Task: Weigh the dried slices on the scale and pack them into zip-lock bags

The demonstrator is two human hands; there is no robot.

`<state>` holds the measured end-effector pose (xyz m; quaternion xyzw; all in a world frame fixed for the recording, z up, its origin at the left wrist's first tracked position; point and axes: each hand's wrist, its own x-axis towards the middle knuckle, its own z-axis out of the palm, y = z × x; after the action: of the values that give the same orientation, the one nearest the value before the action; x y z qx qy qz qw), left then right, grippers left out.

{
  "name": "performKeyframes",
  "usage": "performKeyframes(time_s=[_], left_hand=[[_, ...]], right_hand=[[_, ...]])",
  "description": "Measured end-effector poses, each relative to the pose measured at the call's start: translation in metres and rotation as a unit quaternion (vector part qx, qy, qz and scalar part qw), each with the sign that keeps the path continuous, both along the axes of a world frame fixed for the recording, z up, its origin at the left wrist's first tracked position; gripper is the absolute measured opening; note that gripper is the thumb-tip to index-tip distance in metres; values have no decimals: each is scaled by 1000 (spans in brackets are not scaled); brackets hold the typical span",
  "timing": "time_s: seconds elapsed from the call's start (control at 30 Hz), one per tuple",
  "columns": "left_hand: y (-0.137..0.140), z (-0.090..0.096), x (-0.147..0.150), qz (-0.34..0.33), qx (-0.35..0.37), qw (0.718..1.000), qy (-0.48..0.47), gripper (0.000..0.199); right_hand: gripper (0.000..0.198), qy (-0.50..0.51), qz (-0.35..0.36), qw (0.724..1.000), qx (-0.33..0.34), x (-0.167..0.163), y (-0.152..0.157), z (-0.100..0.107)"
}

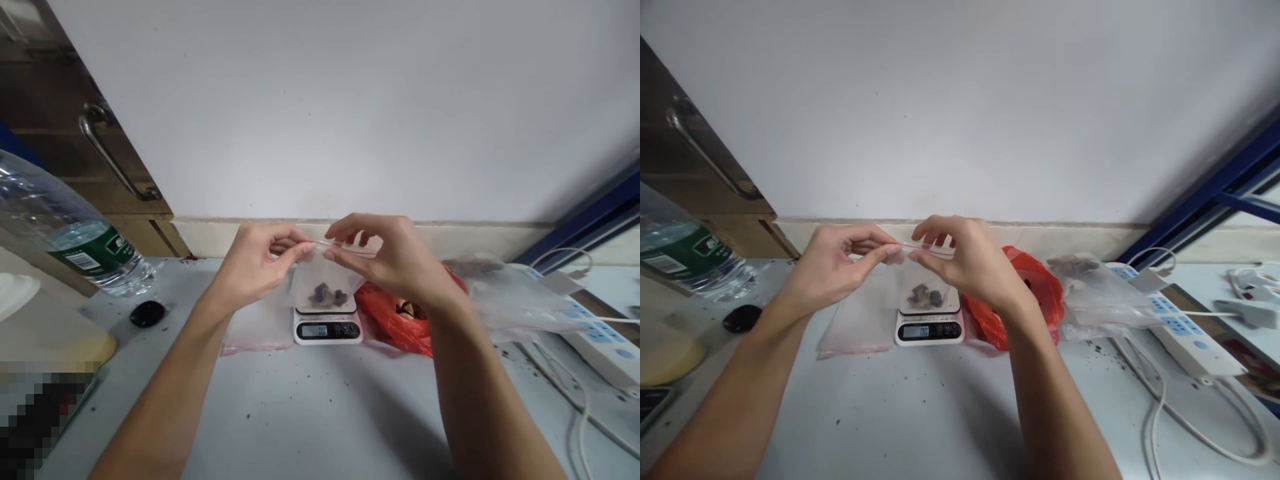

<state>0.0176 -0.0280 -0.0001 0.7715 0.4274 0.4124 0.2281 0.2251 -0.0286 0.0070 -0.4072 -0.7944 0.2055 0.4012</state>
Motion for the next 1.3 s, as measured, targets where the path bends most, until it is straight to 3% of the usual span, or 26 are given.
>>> performKeyframes(time_s=[0.33,0.6,0.73,0.83,0.93,1.0,1.07,1.2,1.3], left_hand=[[-7,8,-1,-9,28,995,97,21],[1,12,-27,54,27,992,107,24],[-2,20,-47,122,70,989,46,21],[-7,23,-43,100,130,984,72,18],[-12,19,-15,0,185,978,97,19],[-16,15,9,-35,232,967,99,20],[-20,12,27,-28,276,956,98,18],[-20,8,43,-8,353,931,89,16],[-16,3,47,-47,353,929,99,15]], right_hand=[[15,-54,37,998,-13,5,3,-1],[10,-98,-52,993,-27,41,13,0],[16,-95,-123,986,-53,62,9,6],[16,-51,-52,995,-74,61,3,10],[51,-66,56,987,-135,42,-4,9],[35,-140,101,972,-160,30,-7,7],[13,-198,90,963,-161,30,-9,7],[26,-196,27,968,-154,78,-21,15],[38,-143,-131,981,-27,135,-38,18]])
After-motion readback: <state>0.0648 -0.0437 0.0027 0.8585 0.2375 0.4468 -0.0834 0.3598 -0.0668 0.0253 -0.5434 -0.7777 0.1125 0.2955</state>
